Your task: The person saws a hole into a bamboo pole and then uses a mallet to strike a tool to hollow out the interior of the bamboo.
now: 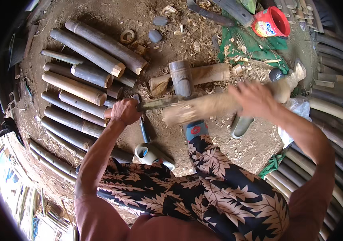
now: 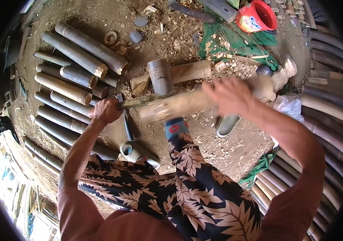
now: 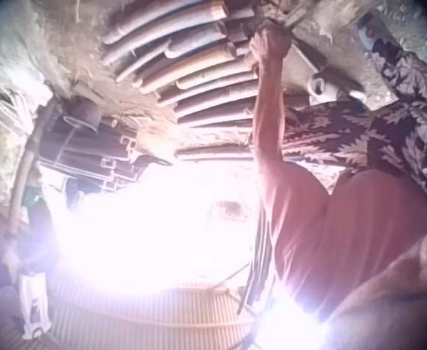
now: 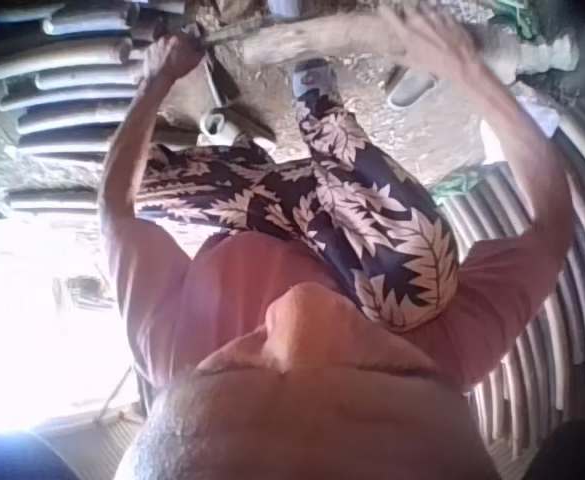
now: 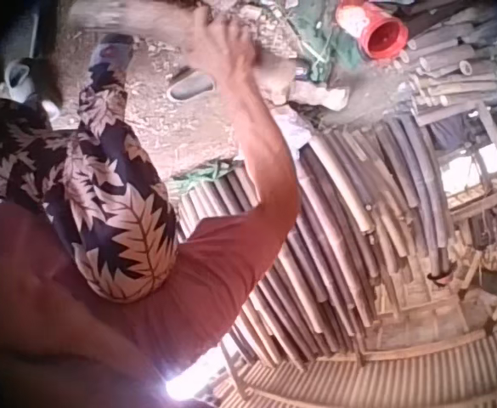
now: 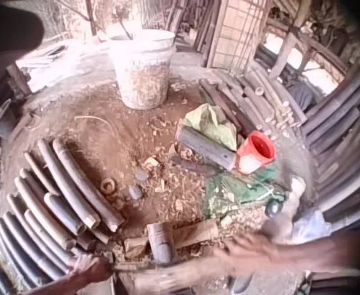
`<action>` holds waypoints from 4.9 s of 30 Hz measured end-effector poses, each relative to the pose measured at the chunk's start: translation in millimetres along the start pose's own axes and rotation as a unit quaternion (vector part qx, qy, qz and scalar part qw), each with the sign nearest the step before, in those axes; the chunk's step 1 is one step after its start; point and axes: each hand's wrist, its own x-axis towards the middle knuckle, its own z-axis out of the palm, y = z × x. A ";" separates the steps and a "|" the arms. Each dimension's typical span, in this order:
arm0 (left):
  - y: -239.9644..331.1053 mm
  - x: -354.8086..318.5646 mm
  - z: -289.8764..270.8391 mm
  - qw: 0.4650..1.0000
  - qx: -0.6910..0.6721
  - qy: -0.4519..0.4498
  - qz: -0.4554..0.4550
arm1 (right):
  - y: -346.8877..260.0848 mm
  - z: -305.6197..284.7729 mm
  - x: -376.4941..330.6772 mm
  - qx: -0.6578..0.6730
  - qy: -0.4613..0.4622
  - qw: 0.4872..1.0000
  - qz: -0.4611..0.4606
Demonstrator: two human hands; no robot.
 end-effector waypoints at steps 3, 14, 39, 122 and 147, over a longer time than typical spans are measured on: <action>-1.6 13.5 4.1 1.000 -0.001 0.026 0.008 | -30.8 11.0 -13.1 0.121 0.106 0.983 -0.088; -3.3 19.5 -1.2 0.997 0.011 0.071 0.027 | -7.8 35.0 4.5 0.083 0.289 0.930 -0.211; -3.0 -28.5 34.8 0.976 -0.021 0.209 0.063 | -31.6 33.6 -104.1 0.262 0.016 0.952 0.156; -31.9 -13.6 13.3 0.918 0.077 0.339 0.189 | 14.5 -2.8 0.0 0.370 0.306 0.841 0.249; -13.2 7.4 13.9 0.995 -0.072 0.073 0.007 | 55.8 39.7 -1.1 -0.049 0.009 0.996 0.076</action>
